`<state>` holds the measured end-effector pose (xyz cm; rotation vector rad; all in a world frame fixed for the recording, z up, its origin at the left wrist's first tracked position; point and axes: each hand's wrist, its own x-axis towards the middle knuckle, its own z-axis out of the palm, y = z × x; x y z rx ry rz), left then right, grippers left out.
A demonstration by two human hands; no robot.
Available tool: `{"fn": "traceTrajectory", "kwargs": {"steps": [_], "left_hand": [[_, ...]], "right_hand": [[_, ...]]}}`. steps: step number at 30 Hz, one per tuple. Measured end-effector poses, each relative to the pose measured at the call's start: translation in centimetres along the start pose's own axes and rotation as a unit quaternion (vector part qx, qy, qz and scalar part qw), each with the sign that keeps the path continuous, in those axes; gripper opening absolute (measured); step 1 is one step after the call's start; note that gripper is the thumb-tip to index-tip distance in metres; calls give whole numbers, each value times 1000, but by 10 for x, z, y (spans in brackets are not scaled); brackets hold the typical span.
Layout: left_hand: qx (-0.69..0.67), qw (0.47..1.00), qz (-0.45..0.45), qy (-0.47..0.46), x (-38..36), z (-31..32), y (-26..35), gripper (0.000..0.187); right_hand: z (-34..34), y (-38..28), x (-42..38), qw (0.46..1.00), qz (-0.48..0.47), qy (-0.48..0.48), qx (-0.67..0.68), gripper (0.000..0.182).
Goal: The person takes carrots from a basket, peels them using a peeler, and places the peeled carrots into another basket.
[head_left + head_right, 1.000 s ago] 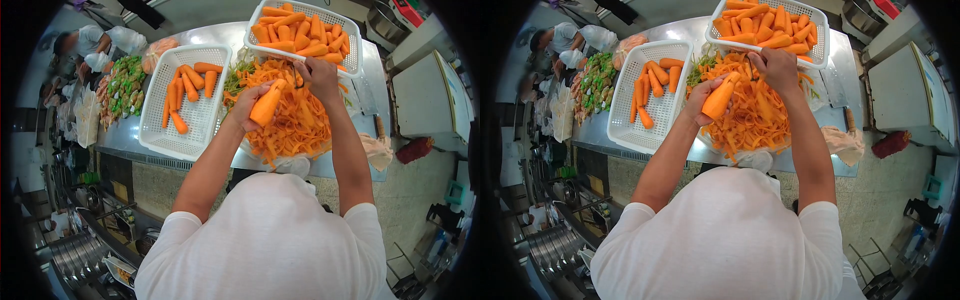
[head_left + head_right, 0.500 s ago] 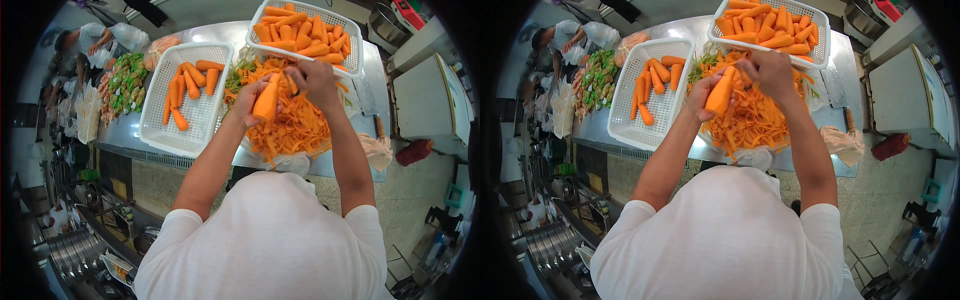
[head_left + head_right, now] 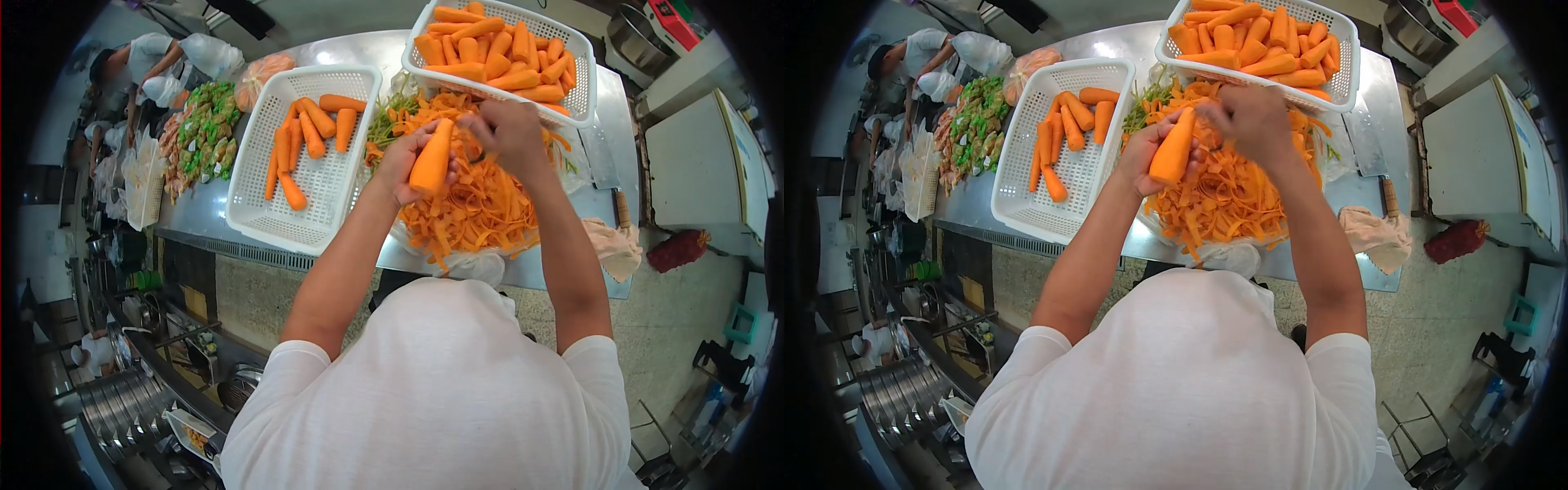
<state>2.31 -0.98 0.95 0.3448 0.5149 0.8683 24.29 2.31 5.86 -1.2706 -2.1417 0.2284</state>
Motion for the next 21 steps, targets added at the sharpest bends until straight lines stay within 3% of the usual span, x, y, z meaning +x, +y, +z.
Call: {"fn": "traceTrajectory", "kwargs": {"steps": [1, 2, 4, 5, 7, 8, 10, 12, 14, 16, 17, 18, 19, 21], "left_hand": [[-11, 1000, 13, 19, 3, 2, 1, 44], [-9, 1000, 10, 18, 5, 5, 1, 44], [-64, 995, -18, 70, 4, 23, 3, 39], [-63, 995, -22, 69, 3, 18, 4, 39], [52, 996, -65, -20, -3, 4, 7, 35], [52, 996, -66, -20, -5, 5, 6, 35], [18, 998, -57, -24, -8, 13, 4, 35], [27, 999, -32, -5, -7, 20, 4, 35], [34, 999, -10, 16, -6, 34, 2, 35], [-46, 991, -7, 125, 0, 52, 5, 34], [-43, 991, -10, 123, 1, 44, 6, 34], [2, 998, -26, 59, 1, 28, 6, 34], [45, 998, -39, -6, -1, 17, 7, 34], [37, 997, -55, -39, -5, -1, 9, 34]], "right_hand": [[0, -13, -5, 997, -66, -11, 38, 42], [5, -25, -8, 997, -64, -9, 38, 42], [17, -37, -15, 974, -204, 84, 56, 42], [23, -24, -12, 974, -201, 86, 55, 42], [32, 18, 6, 994, -89, 57, 39, 42], [27, 28, 7, 994, -88, 58, 39, 42], [9, 35, 16, 998, 39, 25, -42, 41], [2, 21, 7, 999, 40, 18, -25, 39], [1, -12, -6, 992, -116, 56, 8, 36], [6, -34, -11, 987, -149, 39, 45, 35], [18, -31, -10, 980, -180, 71, 50, 36], [25, -27, -8, 971, -209, 102, 55, 37], [26, -13, 1, 971, -208, 104, 54, 37], [22, 25, 17, 993, -80, 75, -43, 39]]}}
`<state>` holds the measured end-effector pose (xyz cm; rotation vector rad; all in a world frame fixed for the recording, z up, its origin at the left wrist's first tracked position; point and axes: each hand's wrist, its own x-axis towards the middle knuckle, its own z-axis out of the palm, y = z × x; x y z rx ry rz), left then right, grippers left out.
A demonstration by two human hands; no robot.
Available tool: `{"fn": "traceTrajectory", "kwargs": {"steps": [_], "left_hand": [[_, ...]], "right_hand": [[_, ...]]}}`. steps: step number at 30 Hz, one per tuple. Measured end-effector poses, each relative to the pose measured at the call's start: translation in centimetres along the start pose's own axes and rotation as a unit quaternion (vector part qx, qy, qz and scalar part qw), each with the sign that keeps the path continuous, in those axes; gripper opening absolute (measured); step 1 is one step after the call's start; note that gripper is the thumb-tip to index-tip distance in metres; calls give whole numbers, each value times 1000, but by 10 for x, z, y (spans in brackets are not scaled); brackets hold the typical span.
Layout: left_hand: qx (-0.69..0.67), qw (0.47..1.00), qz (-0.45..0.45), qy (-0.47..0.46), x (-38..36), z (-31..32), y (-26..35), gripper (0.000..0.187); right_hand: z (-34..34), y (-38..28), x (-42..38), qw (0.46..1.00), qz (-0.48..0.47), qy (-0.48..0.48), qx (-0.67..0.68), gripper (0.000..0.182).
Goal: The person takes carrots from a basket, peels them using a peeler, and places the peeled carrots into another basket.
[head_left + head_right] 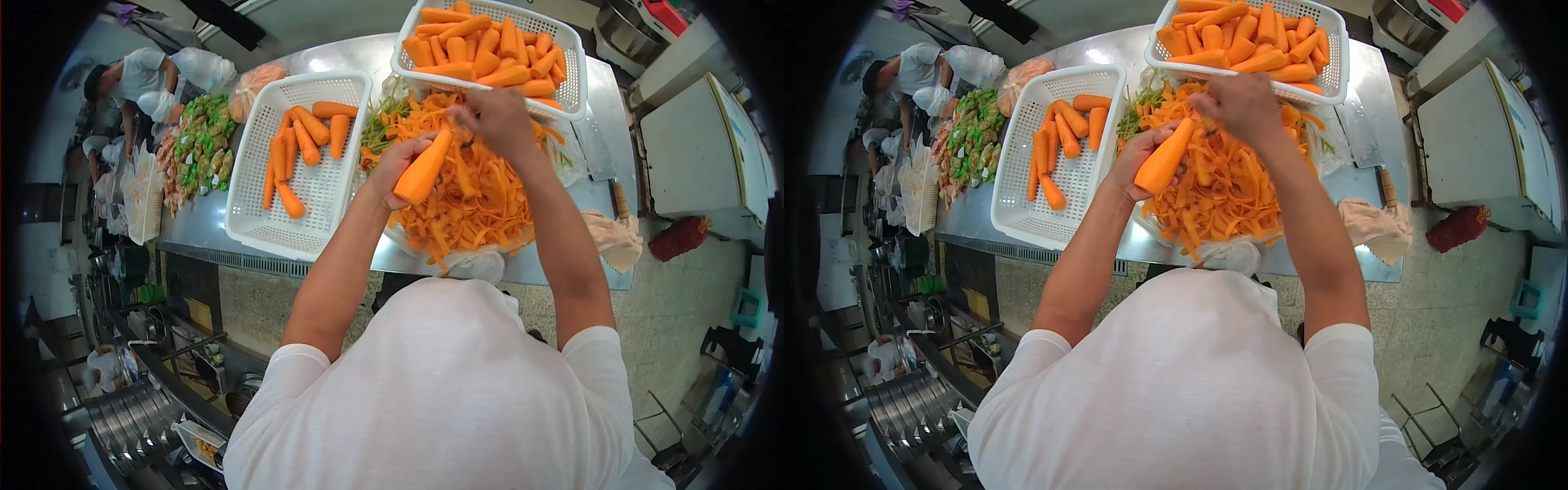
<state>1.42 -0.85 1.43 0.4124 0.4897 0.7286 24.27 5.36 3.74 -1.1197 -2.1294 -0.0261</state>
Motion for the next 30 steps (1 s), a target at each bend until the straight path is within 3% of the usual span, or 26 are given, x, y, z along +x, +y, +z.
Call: {"fn": "traceTrajectory", "kwargs": {"steps": [2, 4, 5, 7, 11, 13, 17, 20, 22, 24, 26, 27, 28, 29, 30], "left_hand": [[-10, 999, -14, -31, -4, 0, -2, 35], [24, 997, 34, 61, -3, 11, -4, 35], [19, 997, 36, 64, -3, 13, -5, 35], [-40, 997, 35, 62, 1, 16, 0, 33], [-66, 993, 13, 100, -3, 17, 2, 33], [-19, 1000, -2, -7, -7, 0, 3, 36], [-4, 998, 57, -17, -8, 10, 1, 39], [-3, 997, 70, 41, 0, 20, 2, 40], [-69, 986, 57, 140, 3, 36, 3, 39], [-12, 996, 35, 86, -1, 14, 1, 39], [43, 998, 19, 30, -5, 3, 4, 39], [15, 1000, 7, -7, -8, 1, 3, 38], [-13, 999, -6, -45, -10, -1, 3, 38], [-12, 999, -2, -46, -8, -2, 4, 38], [-12, 1000, 18, -21, -7, -4, 3, 36]], "right_hand": [[-7, 10, -6, 999, 37, 14, 3, 39], [-17, -2, -1, 997, 62, 19, 36, 39], [-24, -24, -6, 997, 60, 14, 39, 39], [-29, -60, -10, 992, -78, 25, 97, 40], [1, -47, -9, 982, -107, 55, 146, 40], [-2, -4, 3, 994, 77, -53, 52, 39], [-14, 1, 0, 993, 116, -30, -4, 38], [-30, -63, -10, 995, -55, 11, 84, 38], [-13, -68, -12, 991, -84, 25, 105, 37], [-3, -55, -12, 985, -113, 36, 128, 37], [-1, -13, -3, 1000, 4, -22, 5, 37], [-2, -1, -6, 1000, 6, -22, 4, 37], [-5, 7, -9, 997, 67, -30, 7, 37], [-3, 14, -7, 992, 123, -36, 10, 38], [-7, 8, -1, 992, 117, -38, 11, 38]]}}
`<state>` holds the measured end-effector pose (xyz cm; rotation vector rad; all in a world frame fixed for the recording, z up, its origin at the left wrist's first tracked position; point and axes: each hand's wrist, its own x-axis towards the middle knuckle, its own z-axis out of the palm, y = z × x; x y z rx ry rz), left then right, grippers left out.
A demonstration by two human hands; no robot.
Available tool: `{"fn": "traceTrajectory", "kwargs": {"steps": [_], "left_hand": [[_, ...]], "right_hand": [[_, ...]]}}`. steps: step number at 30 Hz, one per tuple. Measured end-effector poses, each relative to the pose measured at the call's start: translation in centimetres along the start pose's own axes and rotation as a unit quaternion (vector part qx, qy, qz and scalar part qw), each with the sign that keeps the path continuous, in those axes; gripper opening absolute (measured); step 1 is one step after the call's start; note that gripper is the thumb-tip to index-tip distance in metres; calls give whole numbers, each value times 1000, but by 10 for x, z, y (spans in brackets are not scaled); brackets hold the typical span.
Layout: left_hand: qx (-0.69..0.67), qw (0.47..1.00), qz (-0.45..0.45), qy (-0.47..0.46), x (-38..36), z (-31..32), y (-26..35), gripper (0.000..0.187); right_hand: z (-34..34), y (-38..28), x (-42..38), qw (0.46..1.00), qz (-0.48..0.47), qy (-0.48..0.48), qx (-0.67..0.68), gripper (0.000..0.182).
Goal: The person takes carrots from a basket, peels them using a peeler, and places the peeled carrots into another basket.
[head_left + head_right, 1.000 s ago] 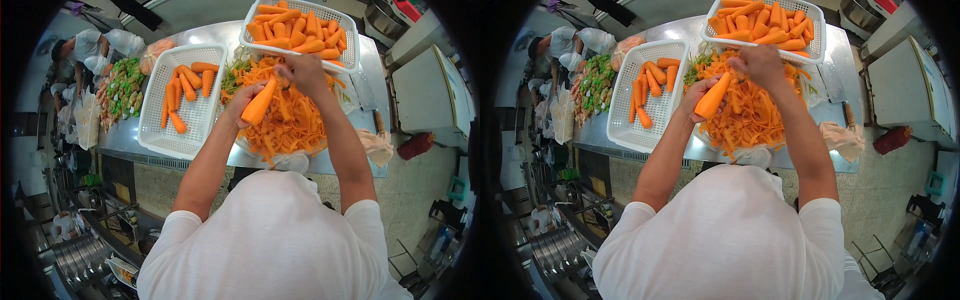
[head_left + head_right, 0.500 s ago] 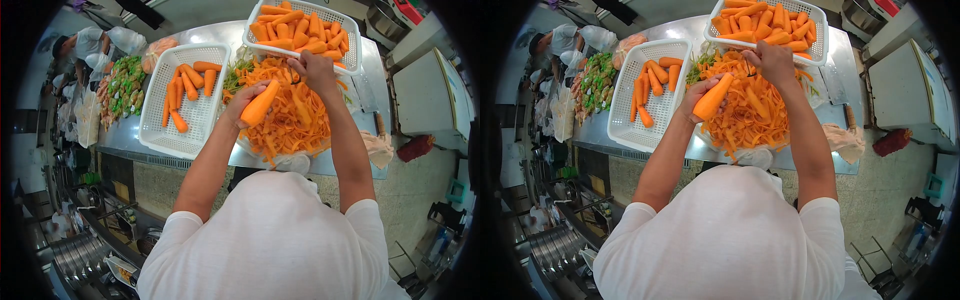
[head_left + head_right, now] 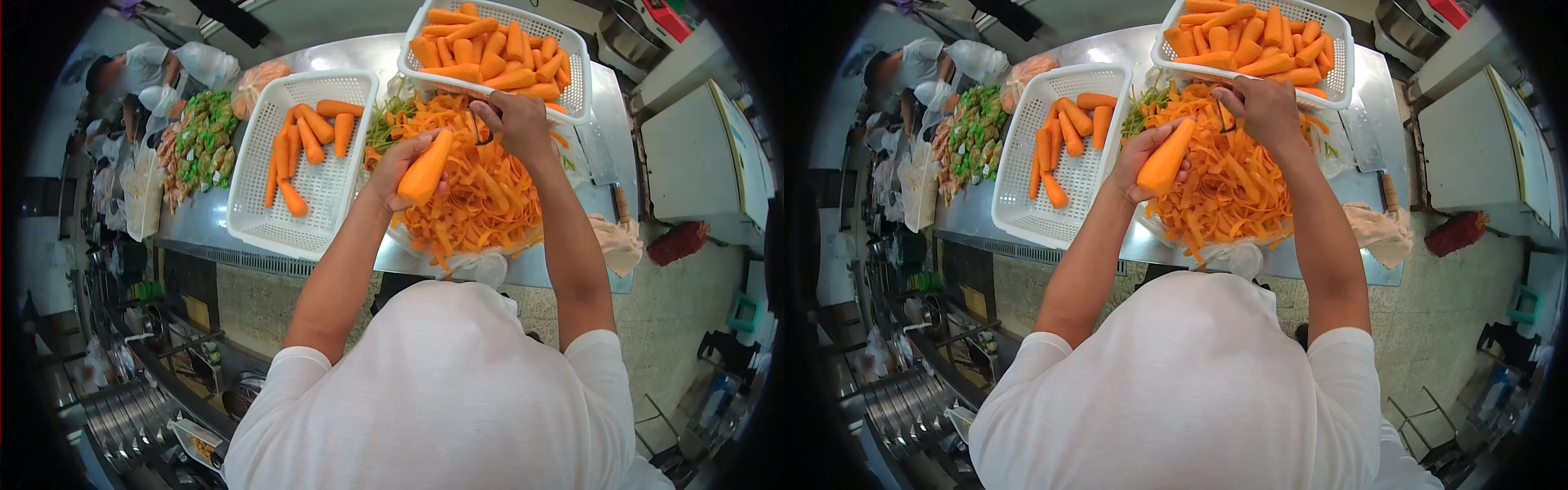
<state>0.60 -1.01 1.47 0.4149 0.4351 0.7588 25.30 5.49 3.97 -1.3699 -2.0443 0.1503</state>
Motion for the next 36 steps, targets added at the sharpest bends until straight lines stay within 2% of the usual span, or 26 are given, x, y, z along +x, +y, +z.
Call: {"fn": "traceTrajectory", "kwargs": {"steps": [2, 3, 5, 8, 9, 10, 11, 12, 14, 16, 18, 20, 24, 26, 27, 29, 31, 35, 36], "left_hand": [[-6, 999, 17, 31, -1, 2, -7, 36], [-28, 998, 15, 59, 1, 11, -5, 36], [-45, 995, 10, 83, 4, 19, -2, 38], [-86, 991, -15, 97, -2, 12, -3, 38], [-60, 997, -23, 48, -3, -2, -2, 36], [-36, 999, -33, 0, -4, -10, -2, 34], [-36, 999, -34, 0, -6, -9, -4, 34], [-28, 999, -21, 5, -7, -6, -4, 35], [-20, 1000, 2, 10, -6, 0, 0, 36], [2, 995, 35, 98, -8, 8, -4, 37], [-15, 994, 32, 101, -2, 16, -4, 37], [-30, 994, 25, 103, 0, 18, -5, 37], [-7, 999, -21, 37, 0, -1, -8, 39], [-3, 1000, -20, 21, -2, -7, -6, 39], [-39, 998, -39, -9, -5, -8, -7, 43], [-74, 995, -61, -39, -10, -5, -9, 46], [-101, 992, -16, -79, -13, 2, -9, 52], [-127, 991, -18, -44, -10, -5, -15, 53], [-121, 991, -21, -56, -9, -5, -15, 54]], "right_hand": [[-15, -33, -13, 994, -22, -52, 93, 37], [-15, -52, -23, 994, -21, -53, 93, 37], [-14, -82, -37, 967, -235, 26, 95, 39], [11, -58, -25, 966, -235, 82, 75, 41], [14, -41, -15, 965, -237, 83, 74, 41], [14, -18, -6, 985, -162, 55, 14, 41], [12, -3, -5, 995, -84, 26, -46, 42], [5, -2, -6, 995, -84, 26, -45, 42], [-6, -2, -7, 1000, 6, -7, -24, 40], [-19, -27, -17, 999, -23, -38, 24, 40], [-21, -57, -28, 995, -50, -58, 70, 39], [-16, -82, -41, 964, -239, 18, 114, 39], [1, -50, -23, 964, -237, 69, 102, 38], [-5, -10, -11, 998, -63, -18, 17, 42], [-6, 4, -14, 998, -64, -17, 17, 42], [-4, 28, -23, 995, 93, -2, 23, 48], [-6, 33, -39, 992, 121, -28, 34, 50], [17, 31, -74, 970, 200, -112, 76, 52], [25, 27, -79, 989, 130, -66, 6, 53]]}}
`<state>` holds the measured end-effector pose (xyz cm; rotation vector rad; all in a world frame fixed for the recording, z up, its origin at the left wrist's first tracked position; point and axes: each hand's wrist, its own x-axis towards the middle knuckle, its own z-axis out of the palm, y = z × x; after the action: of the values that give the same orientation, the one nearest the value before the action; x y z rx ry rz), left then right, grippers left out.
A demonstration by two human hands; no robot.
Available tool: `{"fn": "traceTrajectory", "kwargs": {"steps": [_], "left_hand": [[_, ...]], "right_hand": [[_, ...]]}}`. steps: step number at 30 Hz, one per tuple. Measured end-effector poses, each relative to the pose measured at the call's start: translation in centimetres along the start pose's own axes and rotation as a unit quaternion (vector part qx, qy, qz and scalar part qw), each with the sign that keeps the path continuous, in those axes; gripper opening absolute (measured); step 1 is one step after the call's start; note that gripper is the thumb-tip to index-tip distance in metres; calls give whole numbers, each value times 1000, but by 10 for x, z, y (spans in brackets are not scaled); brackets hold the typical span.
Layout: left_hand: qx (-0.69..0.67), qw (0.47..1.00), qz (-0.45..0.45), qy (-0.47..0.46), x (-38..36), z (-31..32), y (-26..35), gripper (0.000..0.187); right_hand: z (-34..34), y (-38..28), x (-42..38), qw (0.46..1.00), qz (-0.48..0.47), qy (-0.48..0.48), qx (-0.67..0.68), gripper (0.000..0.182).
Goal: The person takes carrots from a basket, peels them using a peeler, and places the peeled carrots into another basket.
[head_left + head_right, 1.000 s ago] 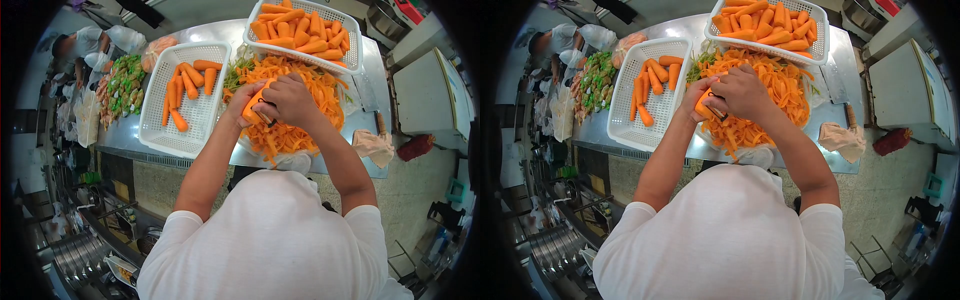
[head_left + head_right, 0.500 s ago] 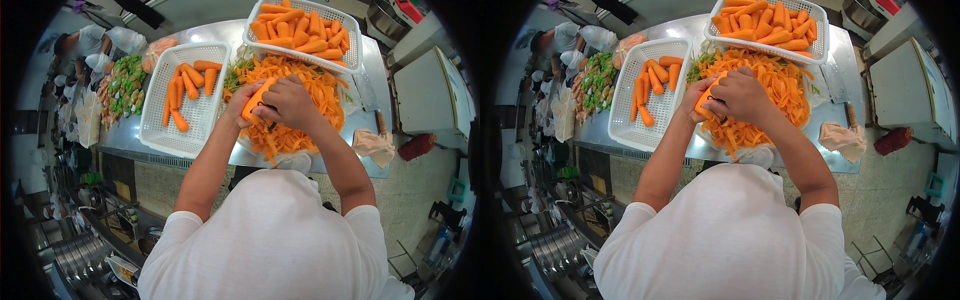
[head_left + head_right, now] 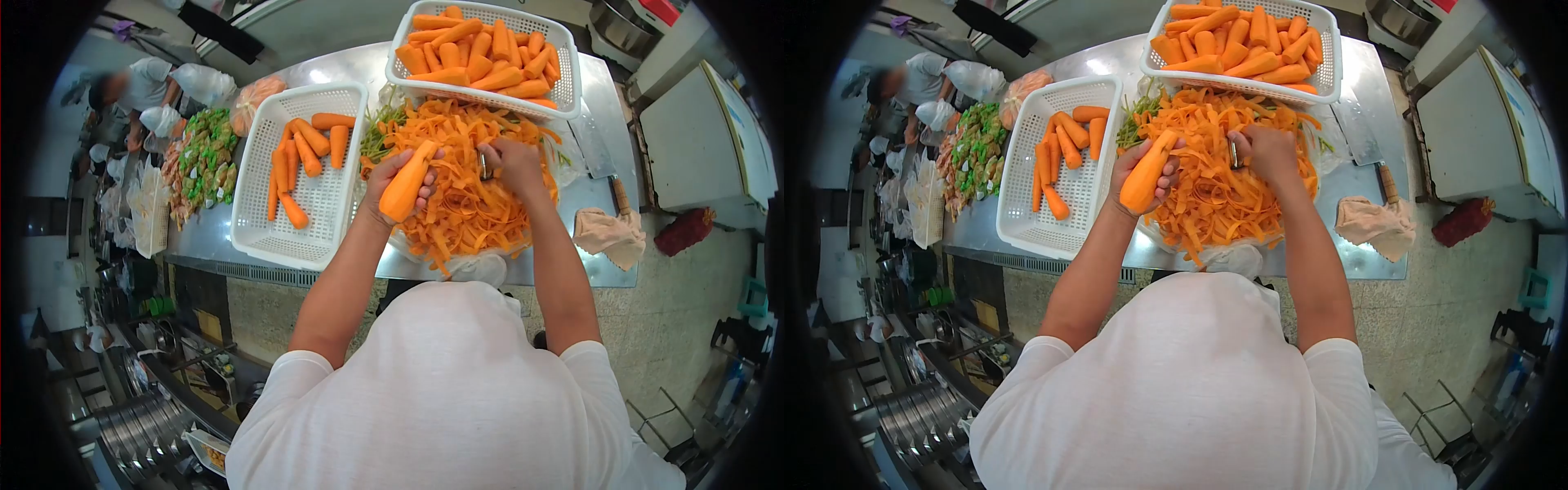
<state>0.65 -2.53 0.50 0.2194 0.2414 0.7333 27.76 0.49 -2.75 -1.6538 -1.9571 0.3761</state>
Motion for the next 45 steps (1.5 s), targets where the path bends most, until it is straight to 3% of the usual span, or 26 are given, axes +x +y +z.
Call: {"fn": "traceTrajectory", "kwargs": {"steps": [4, 10, 12, 16, 20, 21, 22, 24, 27, 29, 31, 33, 35, 36, 37, 39, 41, 42, 44, 45], "left_hand": [[52, 998, 28, 24, 9, 10, -8, 53], [60, 996, -15, 72, 15, 4, -6, 45], [73, 993, -12, 87, 16, 4, -7, 42], [110, 983, 31, 146, 18, 25, -9, 32], [205, 948, 1, 245, 52, 29, 18, 31], [217, 951, 40, 215, 71, 29, 32, 33], [230, 952, 79, 186, 88, 30, 44, 36], [160, 949, 220, 159, 113, 69, 57, 43], [147, 910, 327, 207, 125, 95, 60, 53], [181, 904, 329, 204, 112, 87, 51, 54], [385, 876, 228, 181, 77, 70, 45, 46], [652, 640, 281, 293, 21, 30, 56, 36], [713, 489, 335, 374, -20, -27, 87, 35], [765, 366, 324, 420, -45, -58, 103, 42], [801, 236, 305, 458, -70, -80, 116, 49], [796, 101, 99, 588, -119, -95, 118, 66], [750, 200, -2, 631, -156, -100, 112, 81], [749, 201, -1, 631, -168, -109, 119, 81], [676, 344, -58, 650, -182, -127, 125, 82], [676, 347, -62, 647, -179, -120, 124, 82]], "right_hand": [[1, 6, -3, 997, 59, -29, 28, 54], [-35, -26, 1, 996, -34, 8, 83, 48], [-41, -43, 4, 974, -182, 81, 107, 47], [-47, -52, 9, 977, -188, 61, 82, 46], [-34, -31, -3, 984, -65, 58, 154, 44], [-29, -26, -8, 981, -8, 51, 185, 44], [-26, -27, -12, 982, -18, 39, 185, 44], [-23, -28, -19, 961, 62, 74, 258, 46], [-22, -24, -25, 958, 91, 87, 257, 47], [-25, -16, -31, 961, 82, 102, 245, 46], [-30, -2, -45, 962, 86, 113, 233, 44], [-36, -6, -53, 956, 106, 109, 252, 42], [-40, 5, -61, 950, 122, 89, 272, 42], [-42, 7, -65, 951, 139, 83, 264, 43], [-45, 8, -68, 951, 157, 75, 255, 43], [-51, 1, -72, 956, 157, 59, 242, 43], [-50, -3, -70, 960, 156, 43, 227, 43], [-46, -3, -70, 962, 138, 47, 231, 44], [-41, -5, -68, 964, 123, 50, 231, 44], [-37, -9, -65, 964, 107, 53, 238, 45]]}}
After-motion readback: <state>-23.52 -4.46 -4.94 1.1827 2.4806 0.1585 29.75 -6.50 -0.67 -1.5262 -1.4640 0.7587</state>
